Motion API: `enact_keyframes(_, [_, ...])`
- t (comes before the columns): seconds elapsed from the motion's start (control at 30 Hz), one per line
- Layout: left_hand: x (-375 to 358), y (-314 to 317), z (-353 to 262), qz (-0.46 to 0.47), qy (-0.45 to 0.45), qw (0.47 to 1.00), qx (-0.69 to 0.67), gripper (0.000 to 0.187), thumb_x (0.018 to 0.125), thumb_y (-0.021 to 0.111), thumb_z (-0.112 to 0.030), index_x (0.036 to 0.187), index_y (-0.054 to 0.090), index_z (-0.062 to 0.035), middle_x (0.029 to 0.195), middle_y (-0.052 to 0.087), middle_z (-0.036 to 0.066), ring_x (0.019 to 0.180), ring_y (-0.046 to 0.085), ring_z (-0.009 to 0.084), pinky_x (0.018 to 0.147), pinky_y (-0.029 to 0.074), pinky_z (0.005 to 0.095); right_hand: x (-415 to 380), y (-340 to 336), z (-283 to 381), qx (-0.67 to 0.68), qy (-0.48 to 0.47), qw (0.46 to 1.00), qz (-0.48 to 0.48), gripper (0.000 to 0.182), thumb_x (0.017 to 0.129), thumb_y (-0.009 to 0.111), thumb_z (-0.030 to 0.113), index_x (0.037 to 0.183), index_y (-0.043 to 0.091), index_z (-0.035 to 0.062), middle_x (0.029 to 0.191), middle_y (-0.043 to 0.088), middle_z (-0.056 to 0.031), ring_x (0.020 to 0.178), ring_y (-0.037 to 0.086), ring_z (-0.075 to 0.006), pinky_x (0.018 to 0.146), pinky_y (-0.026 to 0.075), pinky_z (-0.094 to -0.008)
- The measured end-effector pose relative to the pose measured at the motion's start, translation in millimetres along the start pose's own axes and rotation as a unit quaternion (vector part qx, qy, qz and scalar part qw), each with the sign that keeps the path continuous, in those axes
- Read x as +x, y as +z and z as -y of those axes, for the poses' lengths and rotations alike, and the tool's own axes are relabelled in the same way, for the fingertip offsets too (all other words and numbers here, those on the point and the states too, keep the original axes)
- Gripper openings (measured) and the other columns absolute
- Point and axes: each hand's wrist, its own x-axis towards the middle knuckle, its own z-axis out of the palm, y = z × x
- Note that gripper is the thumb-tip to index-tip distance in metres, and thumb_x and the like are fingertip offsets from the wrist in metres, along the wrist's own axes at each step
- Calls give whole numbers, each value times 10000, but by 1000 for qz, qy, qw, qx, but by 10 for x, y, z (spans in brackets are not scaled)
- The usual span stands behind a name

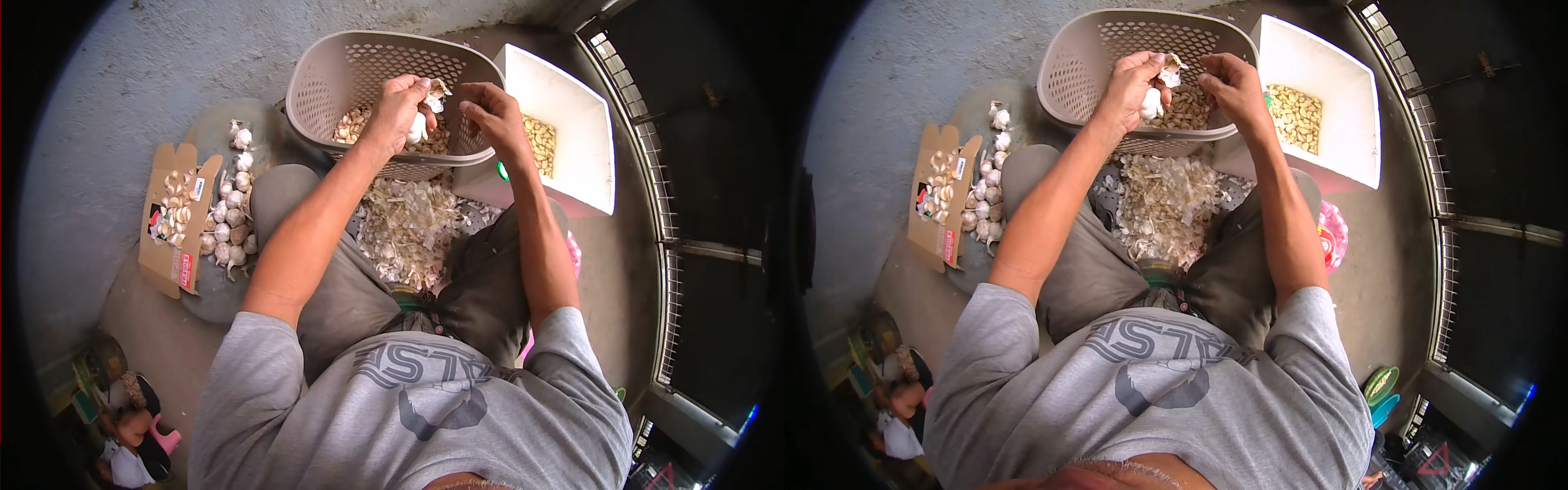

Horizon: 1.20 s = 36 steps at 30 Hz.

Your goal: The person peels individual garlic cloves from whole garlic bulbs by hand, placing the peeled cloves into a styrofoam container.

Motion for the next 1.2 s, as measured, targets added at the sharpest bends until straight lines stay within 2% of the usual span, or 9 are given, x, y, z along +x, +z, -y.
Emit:
enact_keyframes(0.13, [-1,22,25,-5,-1,1000,-15,231,1069,546,-200,1003,615,10,784,655,92,489,606,139,425,517,286,25,-6,-52,-124,-11,992,16,373,910,727,96,1241,644,-54,884,673,-35,708,577,-77,640,488,-257])
enact_keyframes(0.23, [-10,15,1,-4,1,1000,-14,230,1067,551,-200,997,618,9,794,660,92,489,605,138,422,513,283,-8,-66,26,-93,57,990,86,363,939,697,76,1276,627,-38,906,659,-11,679,554,-71,623,472,-238])
enact_keyframes(0.33, [-20,-10,-16,-5,5,1000,-20,227,1064,559,-199,994,625,7,812,665,93,490,602,136,421,507,279,-44,39,20,-178,-91,980,-25,403,956,711,125,1316,608,-22,970,663,-36,680,567,-75,615,486,-244])
enact_keyframes(0.43, [-11,4,1,-16,13,1000,6,226,1062,563,-200,994,629,6,821,666,86,492,598,127,428,503,269,-49,115,109,-15,6,1000,-21,445,969,738,228,1305,612,-35,988,707,-70,759,613,-87,628,497,-258])
enact_keyframes(0.57, [-38,120,64,-1,12,999,31,255,1069,555,-237,992,626,-4,824,657,65,500,595,114,442,498,253,-3,267,41,-23,-21,1000,7,336,1004,701,266,1141,657,-38,866,685,-38,725,585,-81,600,470,-252])
enact_keyframes(0.6, [-42,128,94,5,10,1000,24,263,1071,554,-247,990,627,-8,824,656,64,501,595,115,441,497,253,38,325,-15,-51,-72,996,-26,305,1003,703,275,1006,669,-28,781,652,-14,694,544,-74,584,442,-262])
enact_keyframes(0.7, [-48,146,119,4,5,1000,6,306,1079,543,-288,979,625,-11,815,650,67,505,601,129,437,494,254,80,295,-60,-87,-78,992,-36,289,997,707,263,940,674,-18,727,619,-5,670,514,-76,577,424,-273])
enact_keyframes(0.8, [-74,129,49,2,-13,1000,3,322,1083,535,-288,954,621,-5,798,644,71,500,602,137,427,492,258,58,323,20,-129,-97,986,-42,265,992,708,237,910,680,-14,701,620,-7,664,515,-74,573,418,-272])
enact_keyframes(1.2, [-69,61,99,-15,-27,999,18,296,1079,516,-211,923,623,17,730,629,94,456,581,161,375,456,287,-27,440,71,-50,-80,996,2,215,1001,686,195,903,640,9,704,637,2,641,525,-50,549,408,-243])
